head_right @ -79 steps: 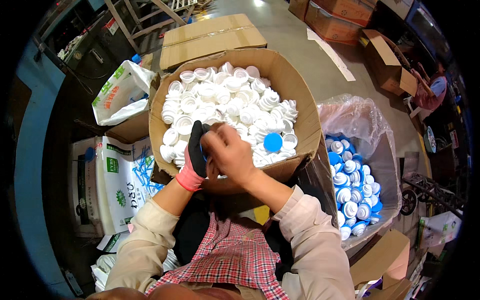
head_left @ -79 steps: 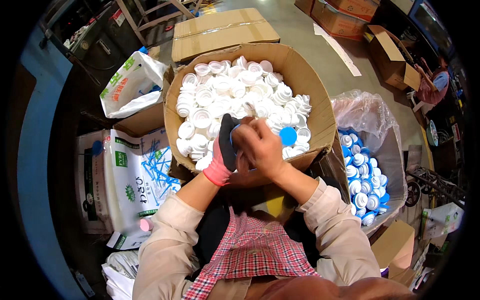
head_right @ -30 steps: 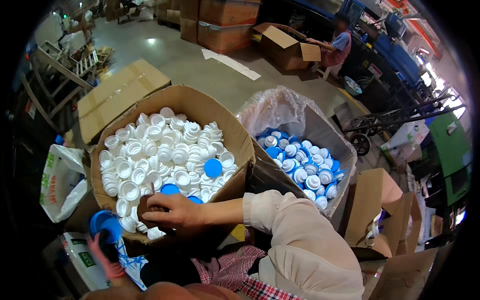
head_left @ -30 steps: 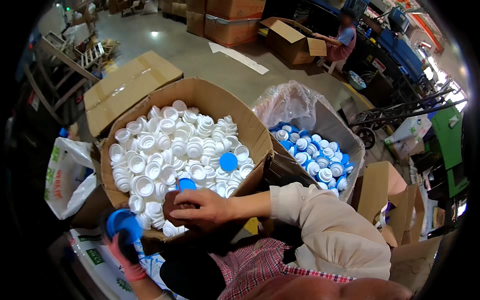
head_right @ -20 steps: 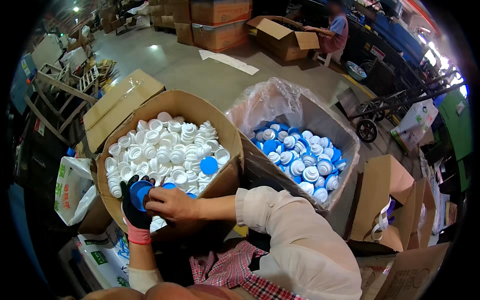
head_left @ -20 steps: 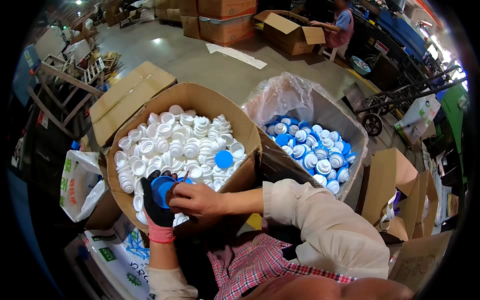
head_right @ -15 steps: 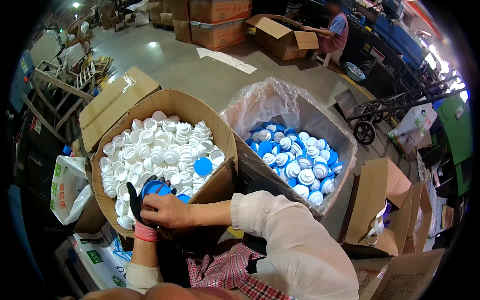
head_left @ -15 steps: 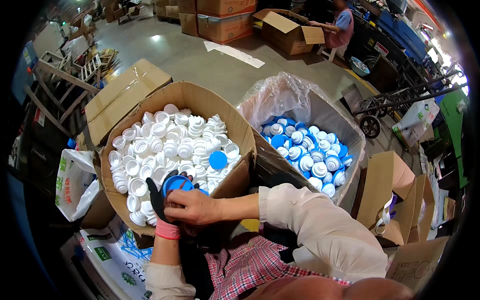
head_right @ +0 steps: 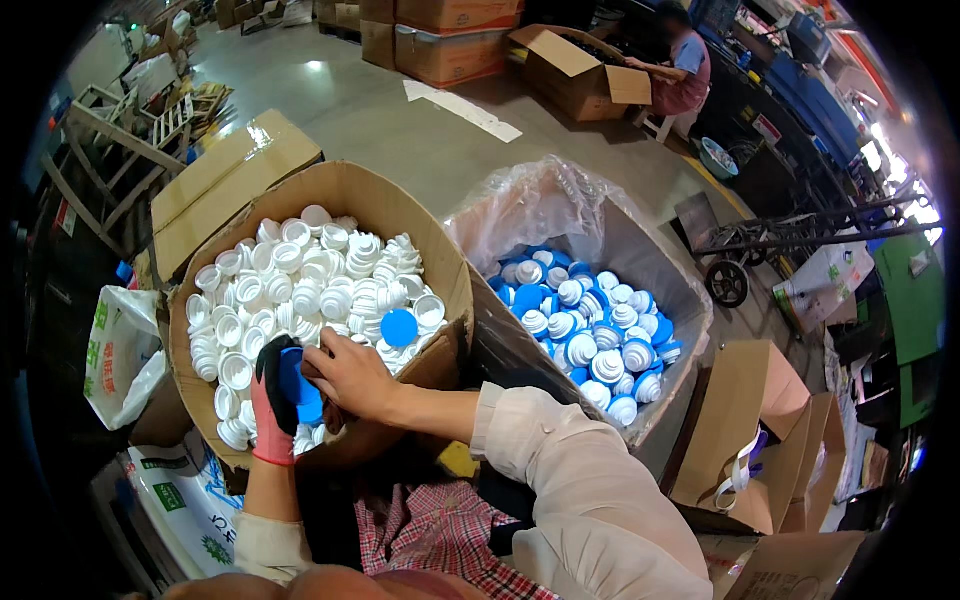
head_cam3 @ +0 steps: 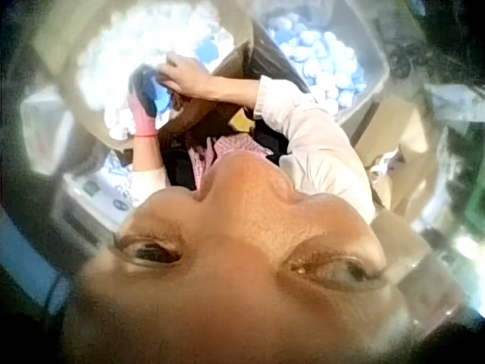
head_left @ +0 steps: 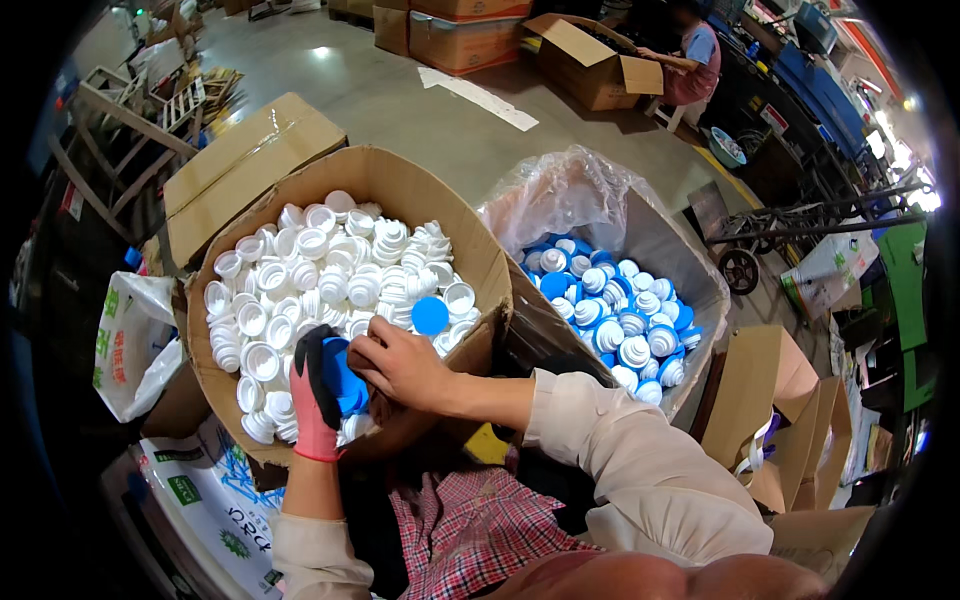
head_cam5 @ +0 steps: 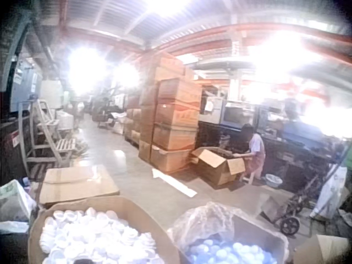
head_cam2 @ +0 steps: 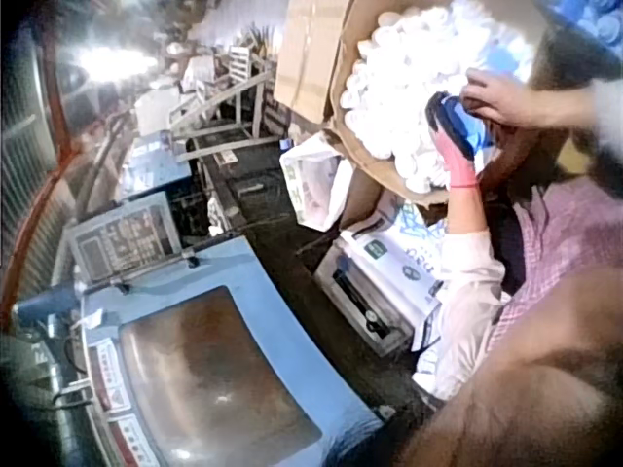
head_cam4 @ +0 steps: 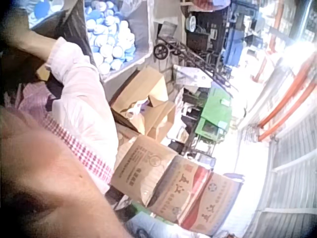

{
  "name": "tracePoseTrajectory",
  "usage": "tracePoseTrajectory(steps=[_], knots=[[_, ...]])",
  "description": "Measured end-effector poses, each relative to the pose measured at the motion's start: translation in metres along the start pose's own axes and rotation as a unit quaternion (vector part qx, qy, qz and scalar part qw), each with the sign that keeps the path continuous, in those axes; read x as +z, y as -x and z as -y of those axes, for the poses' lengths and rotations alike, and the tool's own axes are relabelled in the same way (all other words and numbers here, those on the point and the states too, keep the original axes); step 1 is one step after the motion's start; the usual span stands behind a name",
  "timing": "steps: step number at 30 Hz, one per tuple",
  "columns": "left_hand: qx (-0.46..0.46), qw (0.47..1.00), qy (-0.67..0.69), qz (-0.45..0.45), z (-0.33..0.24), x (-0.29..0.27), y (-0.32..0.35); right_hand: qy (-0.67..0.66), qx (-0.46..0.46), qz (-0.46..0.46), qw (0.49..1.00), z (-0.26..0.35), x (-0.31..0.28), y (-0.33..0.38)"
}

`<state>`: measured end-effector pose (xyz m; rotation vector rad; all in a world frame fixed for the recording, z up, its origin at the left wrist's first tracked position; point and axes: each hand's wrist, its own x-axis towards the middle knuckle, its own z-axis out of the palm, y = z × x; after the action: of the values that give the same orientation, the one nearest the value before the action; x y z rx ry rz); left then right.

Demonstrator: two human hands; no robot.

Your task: The person repeatedly picks white plastic bowls and blue lids from cardboard boxes, wipes the rims with a cloth, and screws the lids onto the bowls. The assembled containers are placed into a nearby bin. The person handles items one at a time and continues the cycle throughout the clip.

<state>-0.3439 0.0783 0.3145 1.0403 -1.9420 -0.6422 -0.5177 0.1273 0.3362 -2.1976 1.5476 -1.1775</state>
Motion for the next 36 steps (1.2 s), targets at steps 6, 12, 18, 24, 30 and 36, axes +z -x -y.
tracePoseTrajectory(steps=[6, 12, 18, 24, 30, 36], knots=[[-0.261, 0.935, 0.224, -0.088, 0.039, -0.011, 0.007, -0.025, -0.025, 0.008, 0.999, 0.004, 0.0, 0.002], [-0.273, 0.928, 0.244, -0.063, 0.024, -0.025, 0.015, -0.035, -0.051, 0.037, 0.997, 0.01, 0.013, 0.003], [-0.265, 0.931, 0.246, -0.05, 0.022, -0.027, 0.015, -0.041, -0.061, 0.067, 0.995, 0.011, 0.018, 0.005], [-0.26, 0.933, 0.245, -0.046, 0.02, -0.027, 0.016, -0.041, -0.057, 0.075, 0.995, 0.008, 0.018, 0.005], [-0.247, 0.936, 0.246, -0.052, 0.018, -0.025, 0.015, -0.047, -0.058, 0.077, 0.994, 0.007, 0.017, 0.005], [-0.26, 0.932, 0.25, -0.042, 0.023, -0.023, 0.017, -0.046, -0.05, 0.08, 0.994, 0.007, 0.016, 0.006]])
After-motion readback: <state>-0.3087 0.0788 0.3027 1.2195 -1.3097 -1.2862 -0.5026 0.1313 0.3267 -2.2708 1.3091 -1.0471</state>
